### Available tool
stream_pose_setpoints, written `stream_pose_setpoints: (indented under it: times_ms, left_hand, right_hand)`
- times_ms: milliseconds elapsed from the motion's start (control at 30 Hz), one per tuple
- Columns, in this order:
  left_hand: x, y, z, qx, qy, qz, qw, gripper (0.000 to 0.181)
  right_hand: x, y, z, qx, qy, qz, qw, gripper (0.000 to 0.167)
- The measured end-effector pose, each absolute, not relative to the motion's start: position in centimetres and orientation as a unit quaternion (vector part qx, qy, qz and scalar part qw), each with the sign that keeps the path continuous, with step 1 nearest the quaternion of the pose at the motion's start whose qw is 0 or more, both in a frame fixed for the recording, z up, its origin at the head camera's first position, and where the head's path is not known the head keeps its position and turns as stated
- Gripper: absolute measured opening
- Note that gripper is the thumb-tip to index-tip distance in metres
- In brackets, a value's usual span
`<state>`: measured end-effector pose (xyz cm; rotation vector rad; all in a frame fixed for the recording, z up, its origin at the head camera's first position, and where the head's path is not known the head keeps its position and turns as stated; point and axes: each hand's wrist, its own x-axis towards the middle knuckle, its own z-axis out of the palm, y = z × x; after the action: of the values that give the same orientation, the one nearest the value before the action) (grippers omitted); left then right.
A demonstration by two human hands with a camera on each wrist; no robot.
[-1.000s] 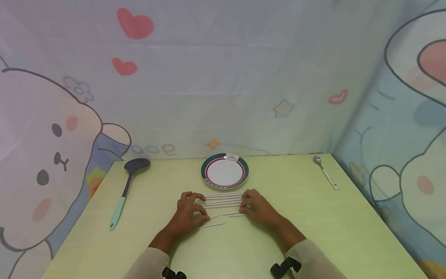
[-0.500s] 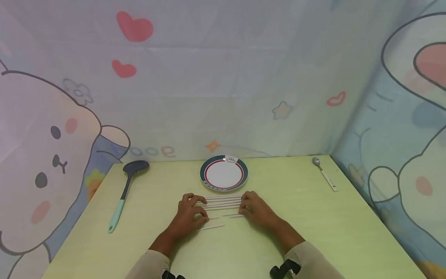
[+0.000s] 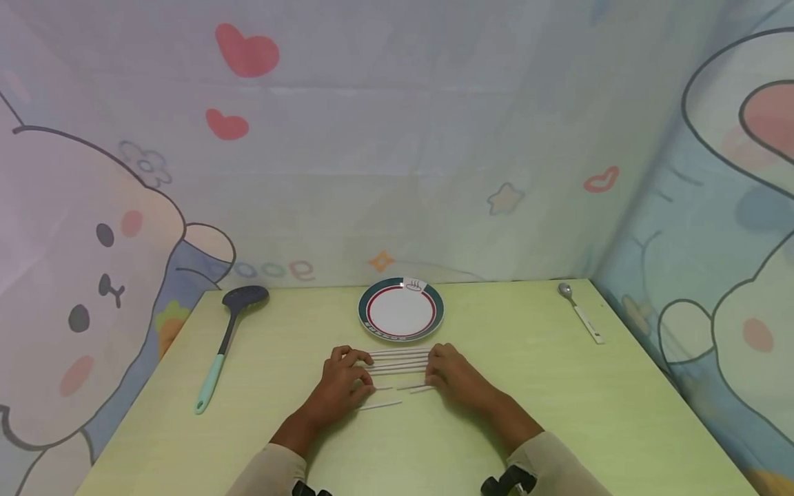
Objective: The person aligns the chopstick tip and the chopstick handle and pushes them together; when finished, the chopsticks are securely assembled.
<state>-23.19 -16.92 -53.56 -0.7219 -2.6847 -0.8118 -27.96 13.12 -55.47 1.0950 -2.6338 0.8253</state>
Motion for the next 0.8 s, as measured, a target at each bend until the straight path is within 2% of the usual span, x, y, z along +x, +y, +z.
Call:
stream_pose_setpoints:
  times_ms: [167, 300, 533, 700, 800]
  left_hand:
    - [-23.4, -16.8, -53.7, -0.249, -0.92, -0.276, 0.122, 0.014]
    - [-23.5, -17.1, -53.8, -0.248, -0.918, -0.281, 0.128, 0.01]
    - [-23.3, -17.2, -53.7, -0.215, -0.919, -0.312, 0.108, 0.003]
    - [-23.1, -17.1, -53.5, -0.222, -0.915, -0.32, 0.105, 0.011]
    - [-23.0, -17.1, -53.4, -0.239, -0.909, -0.323, 0.111, 0.018]
  right_hand:
    - [-29.6, 13.6, -58.3, 0.403, -0.846, 0.313, 0.152, 0.013]
    - [-28.5, 13.2, -56.6, 0.398, -0.837, 0.335, 0.173, 0.011]
    - [-26.7, 12.5, -53.5, 0.362, -0.849, 0.362, 0.13, 0.002]
    - [-26.8, 12.6, -53.5, 0.394, -0.834, 0.359, 0.145, 0.025]
    - [-27.4, 12.7, -54.3, 0.428, -0.813, 0.359, 0.164, 0.028]
